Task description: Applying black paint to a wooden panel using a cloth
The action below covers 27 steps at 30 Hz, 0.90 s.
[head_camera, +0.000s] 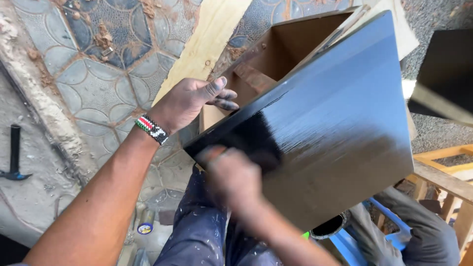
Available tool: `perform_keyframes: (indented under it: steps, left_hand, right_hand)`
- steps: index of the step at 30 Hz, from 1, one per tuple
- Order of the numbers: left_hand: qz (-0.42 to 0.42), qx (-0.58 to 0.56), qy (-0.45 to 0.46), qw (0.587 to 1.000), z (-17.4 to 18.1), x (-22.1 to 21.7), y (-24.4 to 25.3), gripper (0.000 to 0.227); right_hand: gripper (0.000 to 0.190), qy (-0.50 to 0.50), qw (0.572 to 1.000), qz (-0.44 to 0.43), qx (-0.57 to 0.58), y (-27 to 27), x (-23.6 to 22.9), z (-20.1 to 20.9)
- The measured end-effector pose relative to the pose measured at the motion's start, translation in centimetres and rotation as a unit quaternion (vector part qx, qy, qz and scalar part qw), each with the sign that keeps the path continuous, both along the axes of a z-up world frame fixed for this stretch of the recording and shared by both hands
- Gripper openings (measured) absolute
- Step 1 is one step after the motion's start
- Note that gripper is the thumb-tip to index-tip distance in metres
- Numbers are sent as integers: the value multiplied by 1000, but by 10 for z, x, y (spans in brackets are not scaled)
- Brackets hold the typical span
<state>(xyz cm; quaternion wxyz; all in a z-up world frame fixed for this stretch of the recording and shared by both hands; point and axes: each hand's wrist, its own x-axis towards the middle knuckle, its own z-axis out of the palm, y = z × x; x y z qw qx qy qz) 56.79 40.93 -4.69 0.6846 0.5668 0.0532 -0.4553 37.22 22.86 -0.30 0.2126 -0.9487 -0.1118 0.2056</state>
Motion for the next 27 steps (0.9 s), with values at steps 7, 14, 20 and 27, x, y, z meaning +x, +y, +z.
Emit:
perform_keyframes:
  steps: [7,14,20,27]
  left_hand:
    - [22,0,44,999,-1,7,3,91]
    - [13,-45,157,987,-19,18,7,86]
    - [11,-49,197,979,-33,10,17,86]
    - [56,-67,174,981,-38,3,23,85]
  right_hand:
    - [28,-105,929,-267,233,-308,249,14]
    - [15,-39,973,-1,228,22,9,31]
    - [12,-124,953,-205,184,-243,179,-31]
    - [11,-48,914,-304,263,-256,207,-26]
